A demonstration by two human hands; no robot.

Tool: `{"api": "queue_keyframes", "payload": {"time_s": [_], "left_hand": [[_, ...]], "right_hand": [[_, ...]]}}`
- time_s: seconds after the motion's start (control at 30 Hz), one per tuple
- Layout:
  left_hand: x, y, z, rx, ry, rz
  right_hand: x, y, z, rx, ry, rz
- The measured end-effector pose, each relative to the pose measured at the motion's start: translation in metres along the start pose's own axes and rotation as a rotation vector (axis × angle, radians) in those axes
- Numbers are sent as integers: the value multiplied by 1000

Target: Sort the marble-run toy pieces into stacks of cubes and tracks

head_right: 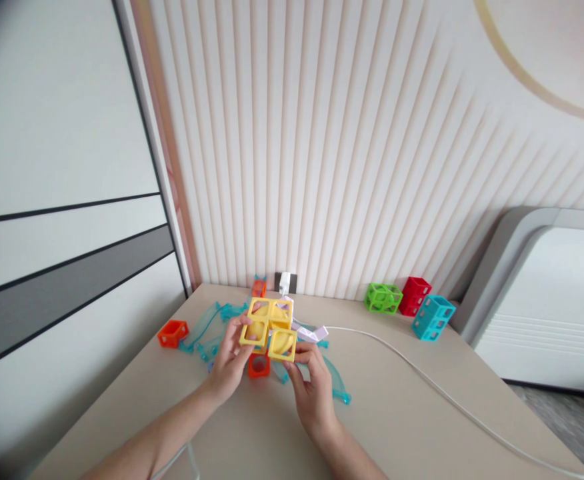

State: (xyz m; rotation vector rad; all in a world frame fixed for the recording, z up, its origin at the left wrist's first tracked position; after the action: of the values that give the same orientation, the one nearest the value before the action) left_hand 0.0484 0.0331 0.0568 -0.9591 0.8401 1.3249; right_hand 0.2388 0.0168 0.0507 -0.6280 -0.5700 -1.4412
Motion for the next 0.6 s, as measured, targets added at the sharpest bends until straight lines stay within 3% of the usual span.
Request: {"api": "queue_keyframes", "payload": {"time_s": [0.33, 0.6], "left_hand": [[2, -7, -6, 92, -66, -12], [-1, -5, -7, 75, -117, 24]], "right_hand": [[4, -1, 1, 33, 67, -32], [5, -6, 1, 82, 68, -24]]}}
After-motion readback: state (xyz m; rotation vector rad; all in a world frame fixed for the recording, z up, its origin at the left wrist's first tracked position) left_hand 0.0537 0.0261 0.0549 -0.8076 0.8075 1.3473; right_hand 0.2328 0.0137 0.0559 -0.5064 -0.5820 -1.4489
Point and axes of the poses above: each hand's wrist, its own z-axis towards the middle knuckle, its own y-axis out of the back of the hand, x = y × z, the point moved 5 cm from there along z, towards the middle knuckle, and after that the axes turned 15 degrees about z, right-handed, at the moved point
